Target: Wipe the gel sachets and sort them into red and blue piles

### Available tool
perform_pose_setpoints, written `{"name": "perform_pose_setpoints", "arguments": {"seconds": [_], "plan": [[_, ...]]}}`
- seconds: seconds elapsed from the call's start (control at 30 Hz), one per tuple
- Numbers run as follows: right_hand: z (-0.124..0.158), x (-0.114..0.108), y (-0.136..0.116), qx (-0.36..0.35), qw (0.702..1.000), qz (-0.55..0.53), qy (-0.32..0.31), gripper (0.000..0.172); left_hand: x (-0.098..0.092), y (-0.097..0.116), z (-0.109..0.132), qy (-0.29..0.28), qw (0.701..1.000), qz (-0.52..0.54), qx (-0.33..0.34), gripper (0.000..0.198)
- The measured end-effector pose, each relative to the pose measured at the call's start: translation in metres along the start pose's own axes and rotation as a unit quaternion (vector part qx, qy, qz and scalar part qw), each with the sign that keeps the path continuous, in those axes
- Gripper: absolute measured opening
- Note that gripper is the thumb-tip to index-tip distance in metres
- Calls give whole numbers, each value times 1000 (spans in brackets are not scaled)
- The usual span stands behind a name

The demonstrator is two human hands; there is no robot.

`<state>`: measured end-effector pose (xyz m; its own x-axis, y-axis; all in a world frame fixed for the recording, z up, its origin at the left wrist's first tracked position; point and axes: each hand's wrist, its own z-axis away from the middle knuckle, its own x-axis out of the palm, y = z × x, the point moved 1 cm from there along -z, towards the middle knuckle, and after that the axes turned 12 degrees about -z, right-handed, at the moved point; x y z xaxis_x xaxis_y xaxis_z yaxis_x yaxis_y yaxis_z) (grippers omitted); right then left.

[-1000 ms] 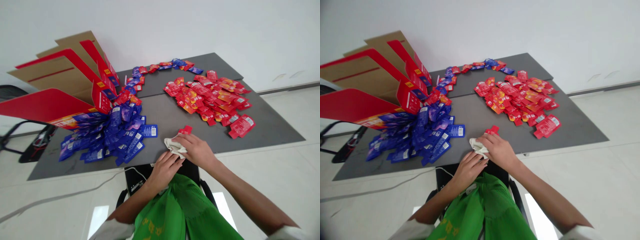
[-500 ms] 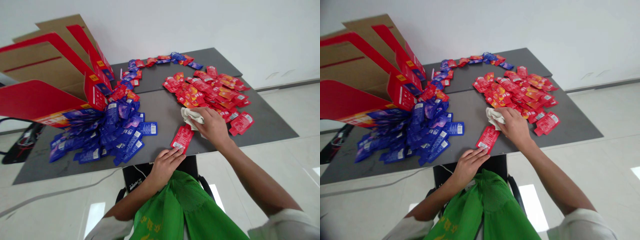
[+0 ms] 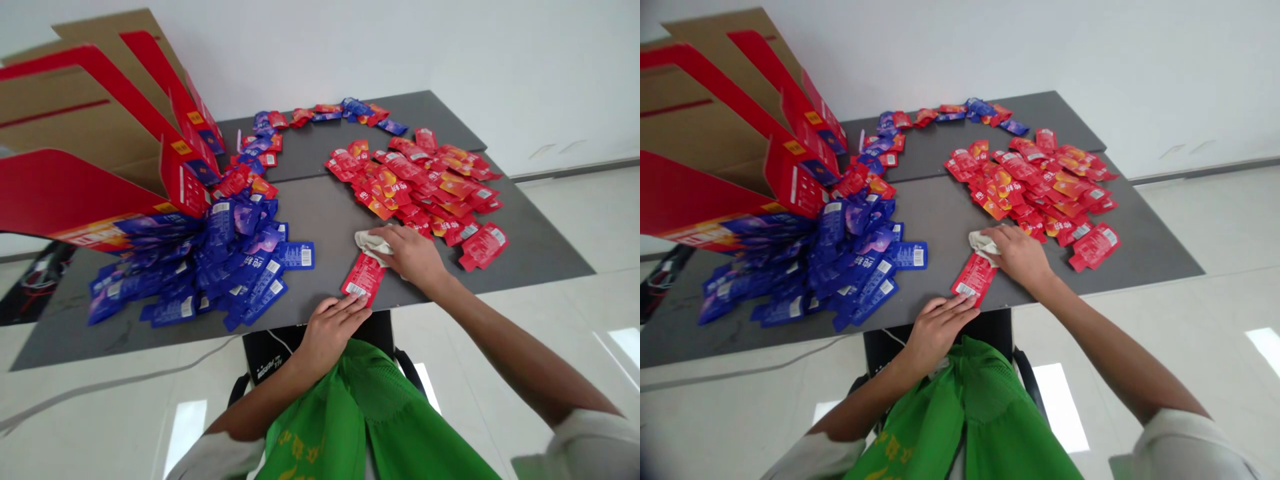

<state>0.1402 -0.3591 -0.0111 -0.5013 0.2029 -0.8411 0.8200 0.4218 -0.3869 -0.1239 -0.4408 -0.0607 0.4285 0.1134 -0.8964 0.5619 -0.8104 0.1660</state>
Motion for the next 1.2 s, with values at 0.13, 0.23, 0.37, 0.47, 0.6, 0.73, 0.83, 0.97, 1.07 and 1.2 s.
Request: {"name": "perform_pose_setpoints", "arguments": {"seconds": [0.13, 0.23, 0.37, 0.47, 0.6, 0.73, 0.83, 0.97, 1.07, 1.2], "plan": [[1, -18, -22, 40, 993, -23, 105, 39, 2, 0, 0, 11, 1000, 9, -3, 32], [24, -13, -57, -34, 993, -77, 87, 39, 3, 1, 1, 5, 1000, 11, -5, 30], [49, 10, -72, -120, 987, -104, -29, 37, 2, 1, 0, 7, 1000, 14, -14, 23], [42, 18, -47, -93, 993, -77, -15, 40, 0, 2, -1, 7, 1000, 21, -9, 29], [14, 9, -6, -35, 999, -10, 12, 38, -1, 3, -2, 13, 999, 33, -14, 31], [0, -13, 0, 9, 996, 21, 81, 38, 1, 2, -1, 19, 999, 39, -21, 30], [12, -23, -25, 6, 989, -22, 146, 38, 3, 3, -1, 17, 999, 39, -24, 31], [42, -7, -66, -82, 992, -86, 33, 41, 1, 3, -2, 13, 999, 26, -28, 27], [53, 13, -70, -105, 989, -100, -24, 40, 0, 3, -3, -1, 999, 18, -32, 23], [38, 21, -37, -60, 996, -61, 4, 40, 0, 4, -2, 9, 999, 21, -25, 30]]}}
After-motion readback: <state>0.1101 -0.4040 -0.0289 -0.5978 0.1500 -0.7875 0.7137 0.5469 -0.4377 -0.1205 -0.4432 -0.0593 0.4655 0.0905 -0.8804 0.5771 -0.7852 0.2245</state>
